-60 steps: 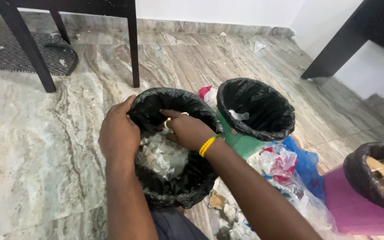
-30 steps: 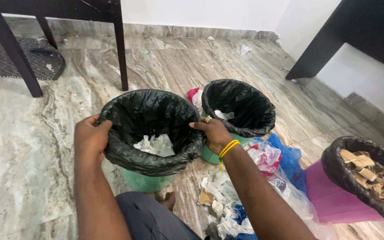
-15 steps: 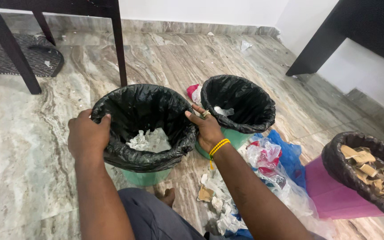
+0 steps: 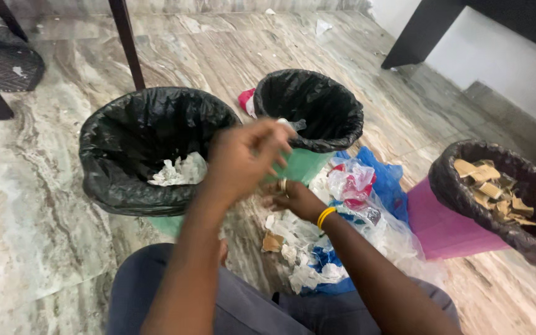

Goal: The person sits on the floor and sorts a pile of mixed waste into three separate bins. They pick up items such as paper, plastic, and cardboard, then place them into the corresponding green or pink bins.

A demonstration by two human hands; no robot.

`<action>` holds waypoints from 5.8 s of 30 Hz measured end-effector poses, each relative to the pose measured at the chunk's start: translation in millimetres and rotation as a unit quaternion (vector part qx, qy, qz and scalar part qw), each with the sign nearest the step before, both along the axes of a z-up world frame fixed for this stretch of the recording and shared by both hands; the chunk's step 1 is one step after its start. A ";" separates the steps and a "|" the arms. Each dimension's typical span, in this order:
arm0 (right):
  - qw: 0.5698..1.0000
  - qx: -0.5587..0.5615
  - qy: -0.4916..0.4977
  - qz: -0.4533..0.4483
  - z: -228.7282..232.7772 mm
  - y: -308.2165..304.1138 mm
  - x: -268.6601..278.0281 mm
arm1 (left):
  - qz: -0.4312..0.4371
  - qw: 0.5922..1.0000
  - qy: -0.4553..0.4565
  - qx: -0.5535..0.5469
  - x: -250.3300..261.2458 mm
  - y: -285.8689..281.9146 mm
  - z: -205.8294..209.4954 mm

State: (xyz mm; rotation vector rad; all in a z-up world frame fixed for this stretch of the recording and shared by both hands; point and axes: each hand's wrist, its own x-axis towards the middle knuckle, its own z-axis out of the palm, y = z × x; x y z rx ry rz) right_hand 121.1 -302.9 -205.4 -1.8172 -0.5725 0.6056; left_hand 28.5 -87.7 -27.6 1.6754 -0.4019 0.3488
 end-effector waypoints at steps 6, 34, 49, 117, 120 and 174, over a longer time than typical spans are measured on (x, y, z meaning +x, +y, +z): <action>0.890 -0.322 -0.317 0.062 -87.8 -39.7 -13.5 | 0.046 0.909 0.212 0.356 55.4 -77.5 -169.1; 0.970 0.039 -0.048 -0.237 -26.9 -50.0 -14.5 | -0.115 0.899 0.422 -0.041 91.5 -56.2 -221.5; 0.921 0.304 0.012 -0.243 60.3 -159.8 -48.7 | -0.127 0.974 0.152 -0.107 70.0 -174.5 -142.5; 0.776 -0.599 -0.196 -0.030 117.3 -438.7 -43.4 | -0.227 0.723 0.140 0.637 99.0 -532.0 -86.3; 0.753 -0.644 -0.093 -0.101 147.8 -441.6 -44.3 | -0.250 0.688 0.137 0.668 101.9 -531.9 -80.4; 0.760 -0.541 -0.352 -0.076 162.6 -92.5 -13.4 | -0.077 0.869 -0.011 0.488 81.1 -167.7 -57.7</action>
